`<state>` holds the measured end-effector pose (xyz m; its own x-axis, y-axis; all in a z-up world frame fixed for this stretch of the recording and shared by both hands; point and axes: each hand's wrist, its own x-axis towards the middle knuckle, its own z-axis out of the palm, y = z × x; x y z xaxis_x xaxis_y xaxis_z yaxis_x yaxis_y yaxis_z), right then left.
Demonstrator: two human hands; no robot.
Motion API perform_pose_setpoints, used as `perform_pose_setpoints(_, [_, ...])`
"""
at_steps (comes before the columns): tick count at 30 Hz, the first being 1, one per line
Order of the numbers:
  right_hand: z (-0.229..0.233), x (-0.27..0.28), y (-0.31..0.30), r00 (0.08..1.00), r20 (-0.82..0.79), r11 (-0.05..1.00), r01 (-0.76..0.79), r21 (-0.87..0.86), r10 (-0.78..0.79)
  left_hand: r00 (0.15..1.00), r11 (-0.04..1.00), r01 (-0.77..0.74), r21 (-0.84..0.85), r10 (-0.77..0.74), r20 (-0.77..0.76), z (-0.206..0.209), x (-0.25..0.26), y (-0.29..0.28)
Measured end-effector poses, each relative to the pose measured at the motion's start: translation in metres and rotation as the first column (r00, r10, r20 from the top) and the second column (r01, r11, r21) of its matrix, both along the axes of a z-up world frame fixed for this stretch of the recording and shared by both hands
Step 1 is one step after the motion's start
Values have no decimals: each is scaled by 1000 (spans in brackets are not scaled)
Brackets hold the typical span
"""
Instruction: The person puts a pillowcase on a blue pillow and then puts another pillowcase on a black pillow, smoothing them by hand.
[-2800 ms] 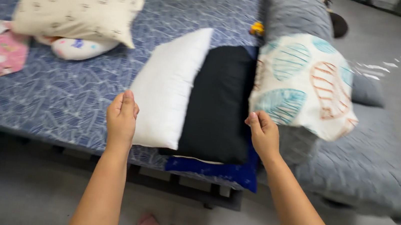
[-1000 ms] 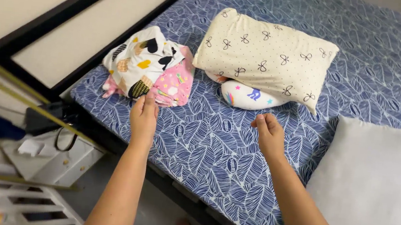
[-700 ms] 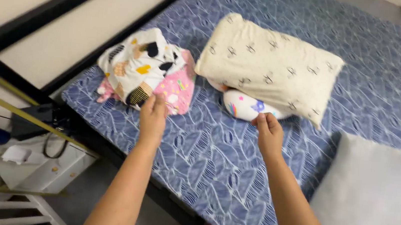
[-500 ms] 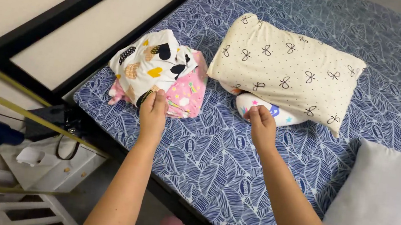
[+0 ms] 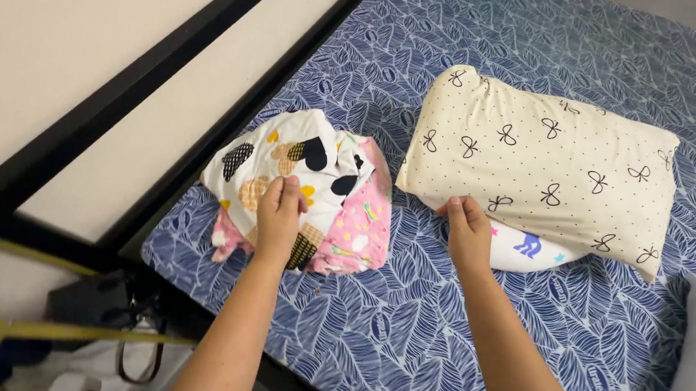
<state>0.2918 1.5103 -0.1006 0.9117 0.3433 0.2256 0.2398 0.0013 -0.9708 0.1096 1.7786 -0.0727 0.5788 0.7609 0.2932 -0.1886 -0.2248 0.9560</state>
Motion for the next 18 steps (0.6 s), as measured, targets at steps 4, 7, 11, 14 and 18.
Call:
perform_pose_setpoints(4, [-3,-1,25,991,-64,984,111,-141,-121,975,987,156,-45,-161,-153,-62,40,47])
perform_pose_setpoints(7, [-13,5,29,980,-105,974,147,-173,-167,919,935,168,313,-34,-393,-126,71,64])
perform_pose_setpoints(11, [-38,13,30,959,-171,965,194,-179,-224,570,853,375,362,96,-816,-152,84,58])
perform_pose_setpoints(14, [-70,13,26,980,-95,976,156,-153,-172,165,935,354,23,-38,-986,-131,82,38])
perform_pose_setpoints(18, [-100,7,24,946,-240,953,155,-260,-219,-29,890,456,-7,7,-1000,-154,79,28])
